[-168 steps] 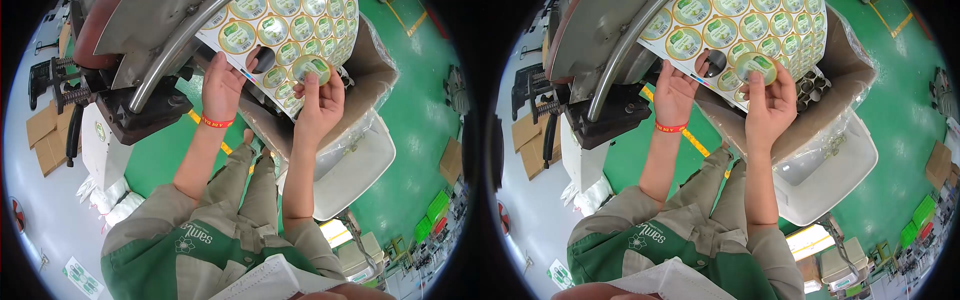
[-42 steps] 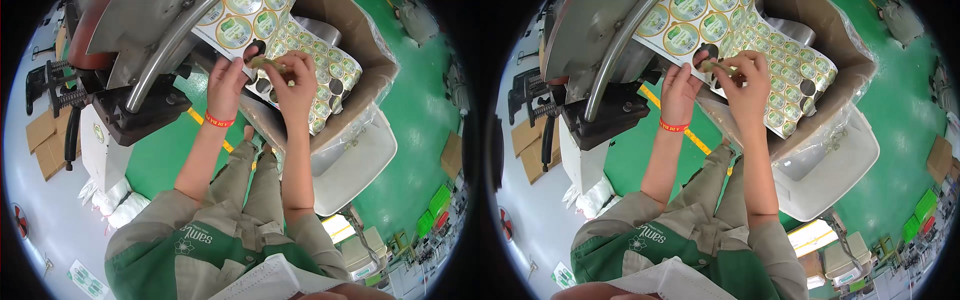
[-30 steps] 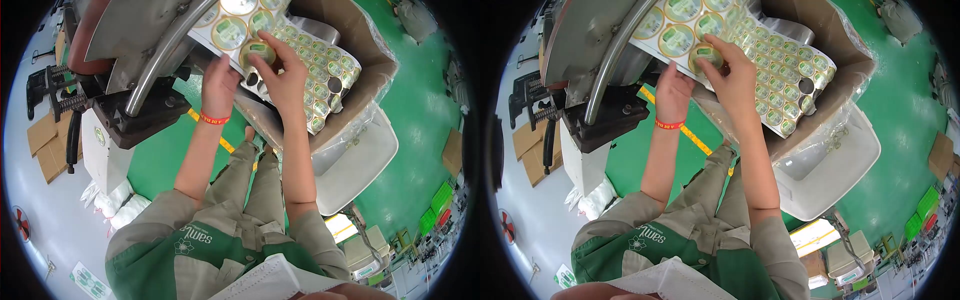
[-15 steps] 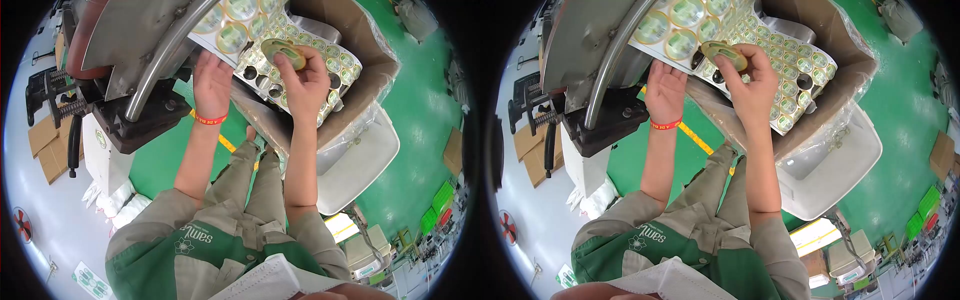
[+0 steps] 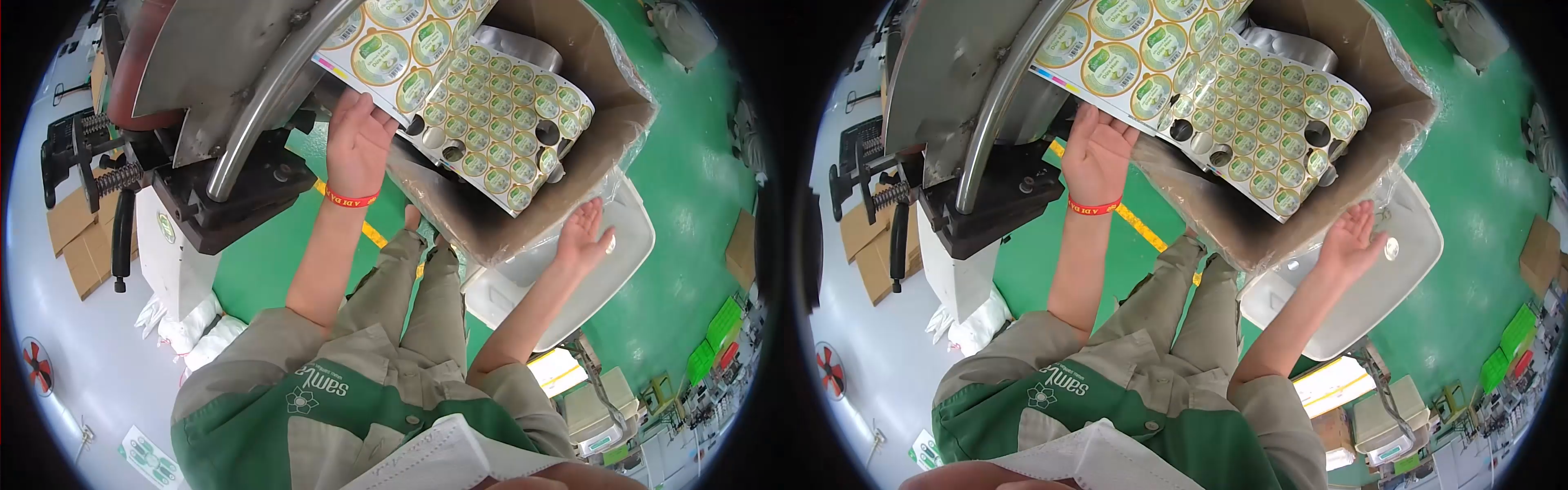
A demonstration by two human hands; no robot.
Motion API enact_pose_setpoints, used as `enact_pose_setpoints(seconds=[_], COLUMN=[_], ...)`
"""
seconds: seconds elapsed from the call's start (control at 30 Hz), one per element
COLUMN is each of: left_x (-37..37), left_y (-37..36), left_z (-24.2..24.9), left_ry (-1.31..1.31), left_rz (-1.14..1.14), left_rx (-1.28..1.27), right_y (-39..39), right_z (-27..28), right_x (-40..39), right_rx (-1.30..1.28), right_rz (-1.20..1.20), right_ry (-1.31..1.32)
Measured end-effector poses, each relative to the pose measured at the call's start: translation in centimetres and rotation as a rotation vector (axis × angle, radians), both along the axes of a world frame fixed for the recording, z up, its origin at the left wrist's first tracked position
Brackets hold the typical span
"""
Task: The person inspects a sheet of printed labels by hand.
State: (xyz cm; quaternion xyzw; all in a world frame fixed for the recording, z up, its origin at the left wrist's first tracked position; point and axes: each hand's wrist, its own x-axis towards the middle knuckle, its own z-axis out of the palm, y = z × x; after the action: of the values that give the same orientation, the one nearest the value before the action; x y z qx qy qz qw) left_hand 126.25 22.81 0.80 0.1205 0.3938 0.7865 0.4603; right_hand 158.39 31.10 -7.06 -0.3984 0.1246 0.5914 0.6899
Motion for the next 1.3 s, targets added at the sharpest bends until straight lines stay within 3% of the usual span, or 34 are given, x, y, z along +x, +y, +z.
enact_pose_setpoints(seconds=[0.07,0.53,0.6,0.67,0.73,0.8,0.9,0.93,1.03,1.13,1.2,1.3], left_x=[-0.2,-0.5,-0.4,-0.6,-0.2,0.0,-0.3,-0.2,1.1,1.0,0.7,0.3], left_y=[-0.3,-0.2,-0.1,-0.4,-0.2,-0.1,-0.3,-0.4,0.0,-0.1,0.0,0.1], left_z=[-0.6,0.4,0.5,-0.2,0.3,0.7,0.5,0.4,0.8,1.0,1.1,1.3], left_ry=[-0.017,0.032,0.024,0.038,0.03,0.034,0.079,0.08,0.168,-0.08,0.017,0.029], left_rz=[0.002,-0.052,-0.035,-0.065,-0.037,-0.011,-0.073,-0.071,-0.171,-0.114,-0.053,-0.059], left_rx=[0.01,0.065,0.066,0.079,0.006,-0.029,-0.003,0.0,-0.011,0.058,0.011,0.042], right_y=[-0.1,0.1,-0.2,-0.9,0.0,0.8,1.1,1.2,0.2,-0.3,-0.5,-0.7], right_z=[0.1,5.9,7.2,8.7,9.1,9.2,8.9,8.5,8.5,8.0,8.4,8.3], right_x=[-1.8,-8.7,-12.5,-17.3,-21.0,-24.2,-24.0,-23.5,-21.3,-19.9,-18.7,-18.4], right_rx=[0.032,0.3,0.363,0.545,0.852,1.024,1.055,1.074,0.994,0.738,0.59,0.613], right_rz=[0.108,0.225,0.467,0.598,0.75,0.65,0.73,0.651,0.755,0.736,0.79,0.771], right_ry=[-0.027,-0.398,-0.718,-0.819,-1.157,-1.254,-1.342,-1.38,-1.353,-0.902,-0.861,-0.811])
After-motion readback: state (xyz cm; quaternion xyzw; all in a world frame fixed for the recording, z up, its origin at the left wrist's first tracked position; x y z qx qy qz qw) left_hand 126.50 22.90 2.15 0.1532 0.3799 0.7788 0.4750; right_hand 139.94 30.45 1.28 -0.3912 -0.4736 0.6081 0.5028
